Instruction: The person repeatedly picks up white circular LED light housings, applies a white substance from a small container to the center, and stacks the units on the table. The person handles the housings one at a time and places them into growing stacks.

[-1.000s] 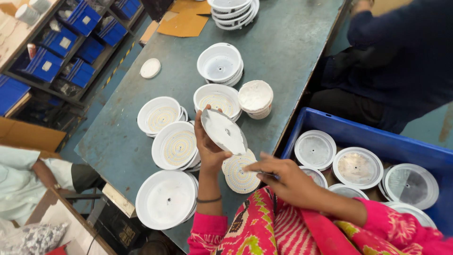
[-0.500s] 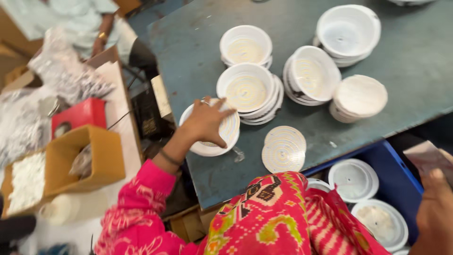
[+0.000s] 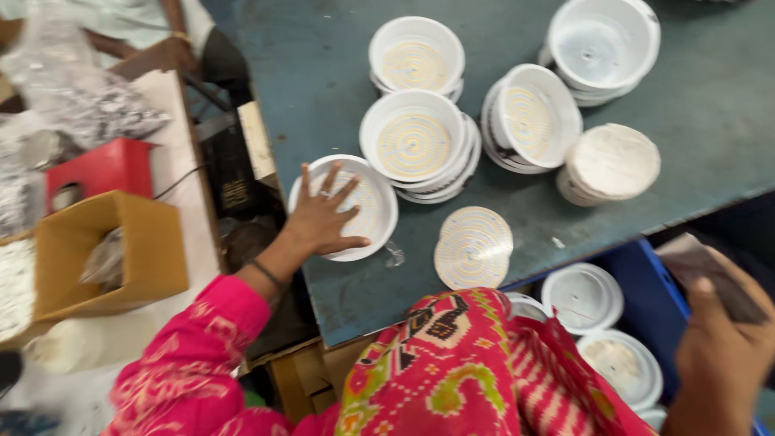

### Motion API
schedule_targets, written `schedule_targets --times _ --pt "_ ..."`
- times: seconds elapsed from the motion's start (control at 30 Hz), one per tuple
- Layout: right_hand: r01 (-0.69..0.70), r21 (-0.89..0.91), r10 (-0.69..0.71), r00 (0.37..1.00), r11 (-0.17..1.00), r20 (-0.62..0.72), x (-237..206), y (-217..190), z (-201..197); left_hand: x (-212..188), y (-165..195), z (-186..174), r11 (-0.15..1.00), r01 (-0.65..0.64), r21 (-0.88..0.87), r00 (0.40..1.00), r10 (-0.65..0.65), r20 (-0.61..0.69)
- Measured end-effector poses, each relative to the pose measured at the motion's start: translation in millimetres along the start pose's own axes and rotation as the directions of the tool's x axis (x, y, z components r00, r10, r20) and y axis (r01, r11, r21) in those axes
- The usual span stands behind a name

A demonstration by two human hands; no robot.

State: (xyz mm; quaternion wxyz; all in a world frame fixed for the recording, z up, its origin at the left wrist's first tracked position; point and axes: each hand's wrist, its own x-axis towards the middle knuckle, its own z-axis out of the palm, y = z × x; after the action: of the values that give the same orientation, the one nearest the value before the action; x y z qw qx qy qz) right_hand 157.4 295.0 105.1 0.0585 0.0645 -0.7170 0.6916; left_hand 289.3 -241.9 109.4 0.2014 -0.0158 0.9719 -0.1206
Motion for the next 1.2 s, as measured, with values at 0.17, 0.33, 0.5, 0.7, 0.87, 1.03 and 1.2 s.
schedule_targets --times 0.17,0.33,0.5,0.7,0.87,1.03,1.2 --pt "-0.024 0.114 0.027 0.999 0.993 -0.017 2 -15 2 -16 2 -12 0.991 0.000 0.132 0.998 0.008 -0.058" --pt "-0.099 0.166 0.117 0.988 0.981 -0.102 10 -8 2 37 6 -68 0.989 -0.111 0.095 0.979 0.125 -0.158" --pt "-0.201 -0.051 0.198 0.979 0.978 -0.055 60 -6 44 266 40 -167 0.829 -0.418 -0.370 0.786 0.126 -0.606" --pt "-0.089 -0.165 0.106 0.989 0.982 0.099 120 -12 86 480 87 -187 0.758 -0.003 -0.652 0.916 -0.259 -0.305" --pt "-0.186 -0.113 0.196 0.977 0.976 0.082 119 -8 95 518 115 -156 0.803 -0.055 -0.593 0.856 -0.268 -0.442" --pt "-0.036 -0.277 0.058 0.996 0.960 0.072 128 -3 81 494 90 -189 0.720 -0.320 -0.616 0.639 -0.316 -0.701" --pt "0.059 -0.394 -0.038 0.998 0.917 0.059 158 -21 54 352 23 -212 -0.540 -0.531 -0.653 0.840 -0.439 -0.320"
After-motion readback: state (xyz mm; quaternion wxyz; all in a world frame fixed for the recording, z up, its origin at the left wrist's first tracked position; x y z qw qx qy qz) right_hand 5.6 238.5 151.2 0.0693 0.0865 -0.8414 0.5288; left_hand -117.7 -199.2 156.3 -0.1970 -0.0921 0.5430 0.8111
